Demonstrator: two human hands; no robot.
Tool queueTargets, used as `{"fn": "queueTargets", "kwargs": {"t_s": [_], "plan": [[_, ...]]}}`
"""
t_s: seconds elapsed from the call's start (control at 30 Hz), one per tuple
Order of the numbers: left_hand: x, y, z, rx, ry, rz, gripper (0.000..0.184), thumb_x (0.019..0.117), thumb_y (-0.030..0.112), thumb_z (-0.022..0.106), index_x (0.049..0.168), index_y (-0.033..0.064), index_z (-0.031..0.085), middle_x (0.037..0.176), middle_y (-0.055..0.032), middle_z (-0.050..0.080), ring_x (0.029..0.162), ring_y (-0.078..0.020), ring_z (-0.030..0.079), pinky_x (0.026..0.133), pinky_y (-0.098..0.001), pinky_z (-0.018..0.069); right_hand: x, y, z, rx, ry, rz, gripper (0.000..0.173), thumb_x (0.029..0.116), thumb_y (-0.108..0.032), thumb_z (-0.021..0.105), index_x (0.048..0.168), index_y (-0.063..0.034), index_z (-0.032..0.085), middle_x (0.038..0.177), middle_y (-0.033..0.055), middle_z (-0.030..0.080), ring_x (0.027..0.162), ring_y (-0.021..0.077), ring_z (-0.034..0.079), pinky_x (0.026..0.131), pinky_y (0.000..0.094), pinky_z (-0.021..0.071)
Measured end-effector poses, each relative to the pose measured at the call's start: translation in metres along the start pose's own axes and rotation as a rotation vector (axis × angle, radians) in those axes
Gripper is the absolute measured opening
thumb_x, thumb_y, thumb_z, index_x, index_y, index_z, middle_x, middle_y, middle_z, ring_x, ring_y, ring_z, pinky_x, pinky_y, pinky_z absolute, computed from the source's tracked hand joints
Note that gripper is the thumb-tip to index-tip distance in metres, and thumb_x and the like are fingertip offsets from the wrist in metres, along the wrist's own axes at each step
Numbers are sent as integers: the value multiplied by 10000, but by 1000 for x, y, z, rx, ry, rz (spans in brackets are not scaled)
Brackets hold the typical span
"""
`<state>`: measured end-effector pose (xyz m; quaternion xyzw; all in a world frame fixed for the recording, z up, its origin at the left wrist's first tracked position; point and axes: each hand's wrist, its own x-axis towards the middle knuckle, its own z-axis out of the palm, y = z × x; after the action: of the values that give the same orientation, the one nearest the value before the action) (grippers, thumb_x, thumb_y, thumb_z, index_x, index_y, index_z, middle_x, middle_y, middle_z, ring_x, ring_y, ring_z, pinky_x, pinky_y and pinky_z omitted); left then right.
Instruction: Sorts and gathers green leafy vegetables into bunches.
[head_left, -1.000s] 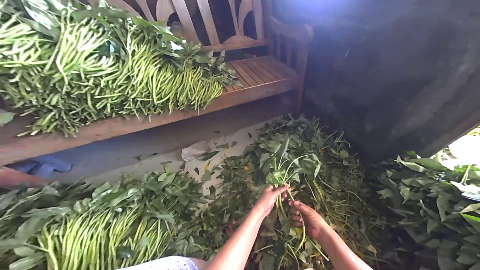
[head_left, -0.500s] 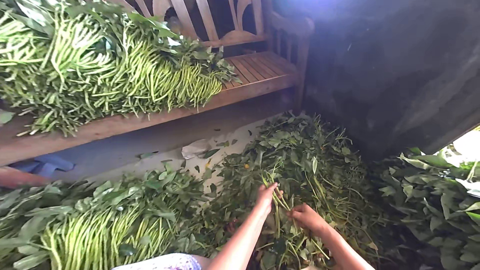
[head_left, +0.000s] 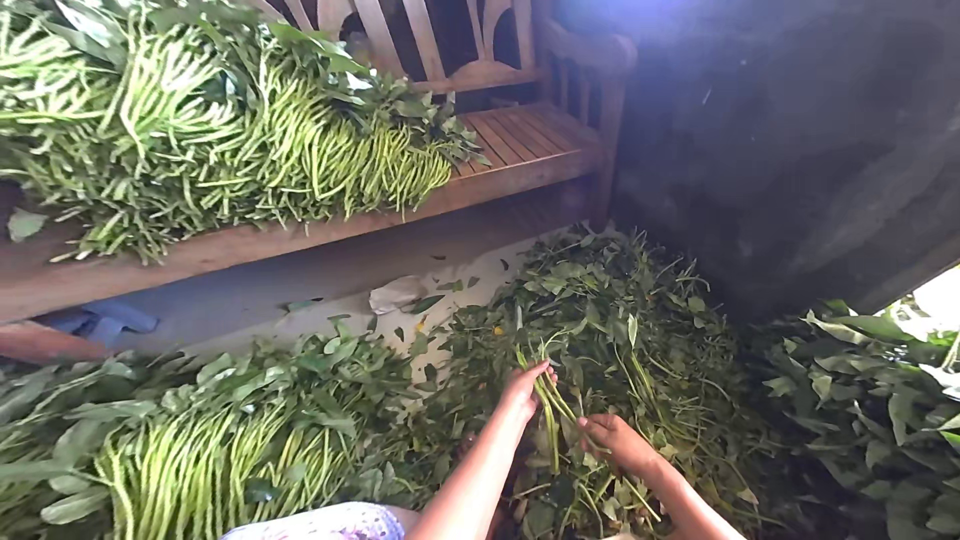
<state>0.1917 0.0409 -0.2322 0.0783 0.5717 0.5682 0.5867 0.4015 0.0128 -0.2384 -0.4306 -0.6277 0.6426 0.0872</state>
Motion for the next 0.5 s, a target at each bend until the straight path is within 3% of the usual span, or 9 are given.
{"fn": "queueTargets", "kwargs": {"t_s": [0.07,0.17,0.23,0.3,0.33,0.37,0.43,0.5], "plan": [[7,0,-4,-13,70,31,162,996,36,628,1122,-57,590,829,-127,654,670,-181,654,626,-305,582,-4,-12,3,-129,-23,-57,442,1117,-335,418,1145,21,678,910,82,677,722,126,593,730,328,522],[23,4,-22,7,147,94,153,991,22,626,1115,-65,598,835,-125,649,665,-174,647,632,-307,586,-10,-19,5,-327,-97,-139,452,1113,-332,411,1093,24,689,872,114,668,730,185,613,755,398,529],[22,5,-24,113,139,155,202,998,11,618,1178,-72,576,891,-153,651,687,-195,663,650,-330,597,-11,-18,-7,-532,-208,51,418,1106,-332,448,1232,-8,680,1094,188,712,988,312,690,944,528,528],[11,1,-16,281,89,213,263,1006,18,616,1243,-67,540,966,-174,653,716,-205,680,666,-337,607,-9,-12,-17,-738,-275,291,431,1043,-370,574,1370,-97,641,1354,219,637,1285,420,583,1080,689,407],[6,-2,-10,369,65,236,280,1005,31,627,1252,-66,537,985,-179,665,721,-203,690,671,-335,610,-9,-12,-21,-792,-254,331,456,1013,-393,610,1379,-123,641,1390,221,615,1325,441,548,1078,731,381],[3,-7,-4,450,33,257,295,1002,45,639,1256,-66,538,1000,-178,673,727,-198,700,680,-332,616,-9,-20,-24,-794,-212,306,451,1016,-392,602,1378,-126,646,1393,218,615,1330,436,547,1084,721,386],[-4,-16,4,604,-53,291,309,998,77,658,1251,-65,551,1011,-163,685,743,-184,712,709,-326,623,-8,-40,-28,-565,-31,105,390,1057,-325,550,1325,-68,667,1273,182,681,1189,325,653,1056,552,489],[-12,-23,8,726,-158,342,319,991,110,672,1238,-68,576,1021,-160,696,778,-191,720,745,-346,628,0,-53,-27,-216,210,-49,372,1085,-265,484,1331,-29,635,1147,140,705,967,226,708,890,416,584]]}}
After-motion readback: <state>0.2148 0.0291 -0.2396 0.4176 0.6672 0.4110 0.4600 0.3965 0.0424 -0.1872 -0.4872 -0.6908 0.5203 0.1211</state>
